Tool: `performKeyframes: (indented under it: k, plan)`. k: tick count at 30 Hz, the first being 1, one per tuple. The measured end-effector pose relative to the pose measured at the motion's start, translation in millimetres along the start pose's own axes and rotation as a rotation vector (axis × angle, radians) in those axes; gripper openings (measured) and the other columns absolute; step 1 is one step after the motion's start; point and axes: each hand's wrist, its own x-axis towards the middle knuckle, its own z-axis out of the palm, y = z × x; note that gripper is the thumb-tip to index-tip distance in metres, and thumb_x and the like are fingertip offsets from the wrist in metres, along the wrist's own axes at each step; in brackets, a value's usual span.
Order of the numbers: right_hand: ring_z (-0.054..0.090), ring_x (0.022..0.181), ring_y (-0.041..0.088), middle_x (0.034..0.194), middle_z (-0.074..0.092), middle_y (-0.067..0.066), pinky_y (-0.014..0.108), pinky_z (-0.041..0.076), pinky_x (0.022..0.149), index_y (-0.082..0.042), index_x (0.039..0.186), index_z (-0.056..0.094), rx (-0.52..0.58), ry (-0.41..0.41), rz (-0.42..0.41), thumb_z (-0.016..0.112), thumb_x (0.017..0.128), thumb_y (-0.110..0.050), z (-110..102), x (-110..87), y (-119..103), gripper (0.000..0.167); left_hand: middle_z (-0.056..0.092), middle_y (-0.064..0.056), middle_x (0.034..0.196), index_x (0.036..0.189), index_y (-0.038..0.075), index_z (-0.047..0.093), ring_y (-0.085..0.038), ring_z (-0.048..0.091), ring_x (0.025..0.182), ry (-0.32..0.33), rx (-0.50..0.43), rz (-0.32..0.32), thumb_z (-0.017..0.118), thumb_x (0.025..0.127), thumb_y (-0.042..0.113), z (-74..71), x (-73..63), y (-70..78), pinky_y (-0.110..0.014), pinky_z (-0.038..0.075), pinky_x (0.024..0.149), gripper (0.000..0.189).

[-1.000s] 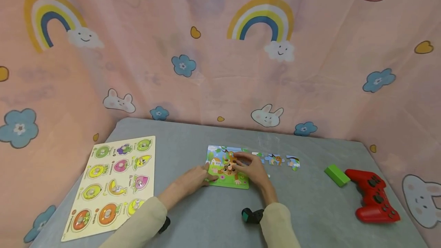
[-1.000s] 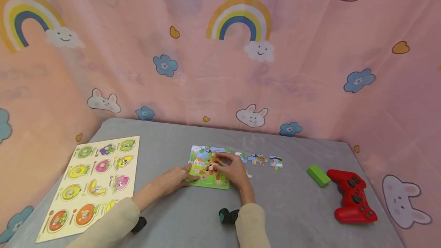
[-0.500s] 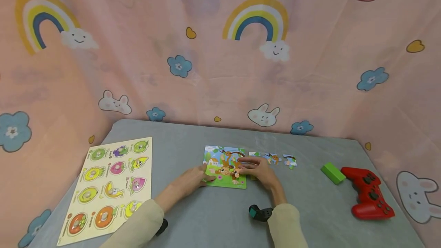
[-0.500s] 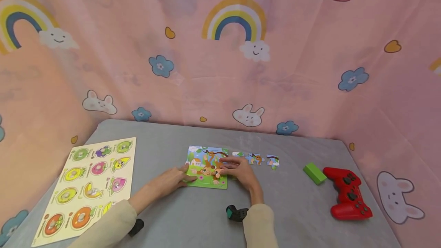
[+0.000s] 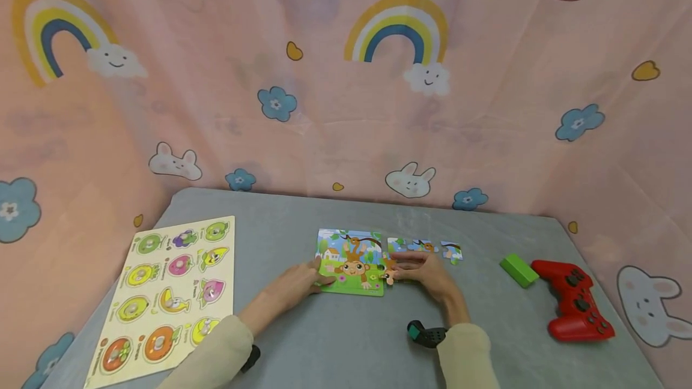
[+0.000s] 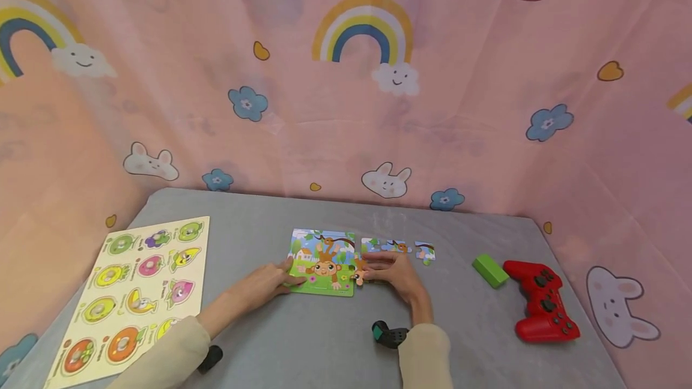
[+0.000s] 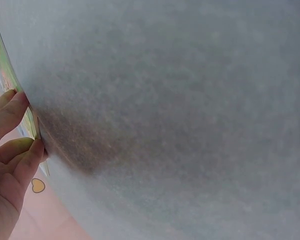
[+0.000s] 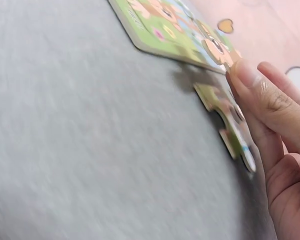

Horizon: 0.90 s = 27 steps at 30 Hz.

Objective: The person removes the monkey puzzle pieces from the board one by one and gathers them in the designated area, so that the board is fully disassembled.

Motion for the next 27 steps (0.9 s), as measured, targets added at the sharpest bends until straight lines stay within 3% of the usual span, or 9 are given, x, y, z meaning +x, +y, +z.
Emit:
performKeyframes:
  k: [20,27]
  plan:
    - [0.069,0.091,0.012,0.116,0.067,0.015,0.03,0.055,0.079,0.017,0.122,0.056,-0.013,0.088,0.025,0.076,0.076,0.005,-40,-22.0,2,0.052,0.046,-0.038,0.132,0.119,0.014,0.069,-0.042,0.06,0.107,0.014,0.01,0.024,0.07,0.086,0.014,-0.6,0.4,0.2,-0.044,0.053,0.083,0.034]
    - [0.069,0.093,0.011,0.118,0.065,0.02,0.03,0.055,0.08,0.018,0.124,0.053,-0.028,0.095,0.025,0.076,0.077,0.003,-53,-30.5,2,0.055,0.045,-0.038,0.132,0.119,0.013,0.069,-0.043,0.058,0.11,0.013,0.003,0.023,0.069,0.085,0.013,-1.1,0.3,0.5,-0.044,0.052,0.084,0.033]
